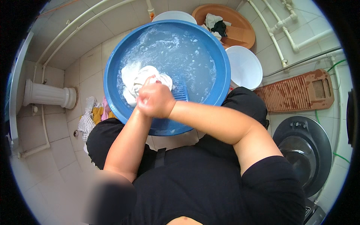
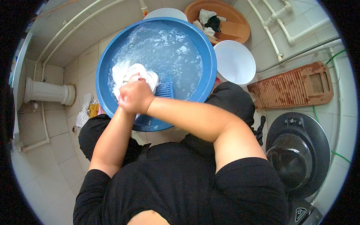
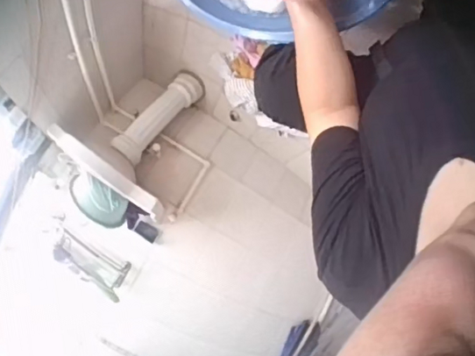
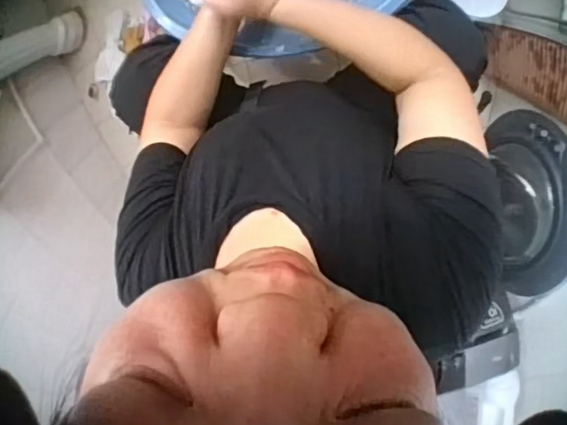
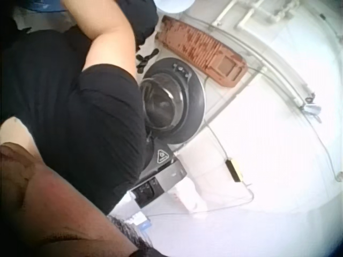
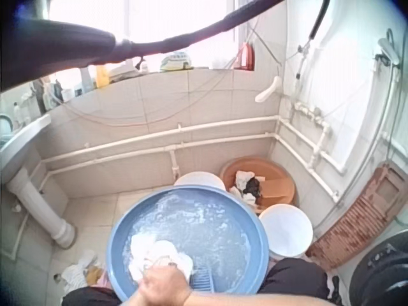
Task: The person sits on the floor and hand-washes a white t-shirt with a red graphic in a blue basin filled with water. They repeatedly submerge, scrub, and wring the garment by hand throughout the episode.
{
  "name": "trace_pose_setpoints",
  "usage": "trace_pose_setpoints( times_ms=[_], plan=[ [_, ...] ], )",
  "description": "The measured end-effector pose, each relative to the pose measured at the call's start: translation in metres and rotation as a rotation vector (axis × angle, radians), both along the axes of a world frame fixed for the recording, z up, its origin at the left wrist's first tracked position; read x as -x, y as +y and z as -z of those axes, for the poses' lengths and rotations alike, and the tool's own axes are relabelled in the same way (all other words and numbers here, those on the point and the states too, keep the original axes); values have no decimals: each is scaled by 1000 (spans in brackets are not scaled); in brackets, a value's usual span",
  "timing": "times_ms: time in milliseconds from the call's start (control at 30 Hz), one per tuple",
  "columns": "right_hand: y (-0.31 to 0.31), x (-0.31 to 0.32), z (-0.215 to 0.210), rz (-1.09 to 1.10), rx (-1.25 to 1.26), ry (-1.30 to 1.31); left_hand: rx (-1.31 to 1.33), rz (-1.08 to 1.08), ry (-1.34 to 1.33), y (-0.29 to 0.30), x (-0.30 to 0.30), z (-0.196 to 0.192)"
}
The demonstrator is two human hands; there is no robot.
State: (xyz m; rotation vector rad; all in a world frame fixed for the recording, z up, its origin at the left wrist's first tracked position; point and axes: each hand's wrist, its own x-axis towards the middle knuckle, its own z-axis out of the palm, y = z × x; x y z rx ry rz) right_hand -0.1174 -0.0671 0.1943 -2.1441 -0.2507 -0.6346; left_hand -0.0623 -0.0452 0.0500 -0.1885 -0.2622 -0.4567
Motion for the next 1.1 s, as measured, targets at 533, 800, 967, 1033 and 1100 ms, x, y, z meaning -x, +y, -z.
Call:
trace_pose_setpoints(
  times_ms=[533, 800, 967, 1033, 1100],
  plan=[
    [-65, -46, 61, -525, -710, 637, -541, 318, -148, 76, -33, -200],
    [-102, -59, 18, -180, -963, 622, -796, 116, 31, 85, -53, -191],
    [-57, -41, -38, -196, -1032, 454, -783, 131, 286, 64, -40, -143],
    [-36, -35, -26, 103, -240, 120, -845, 84, 307, 58, -35, -116],
    [-9, -12, -6, 4, -129, 97, -942, 187, 195, 52, -44, -76]
  ],
)
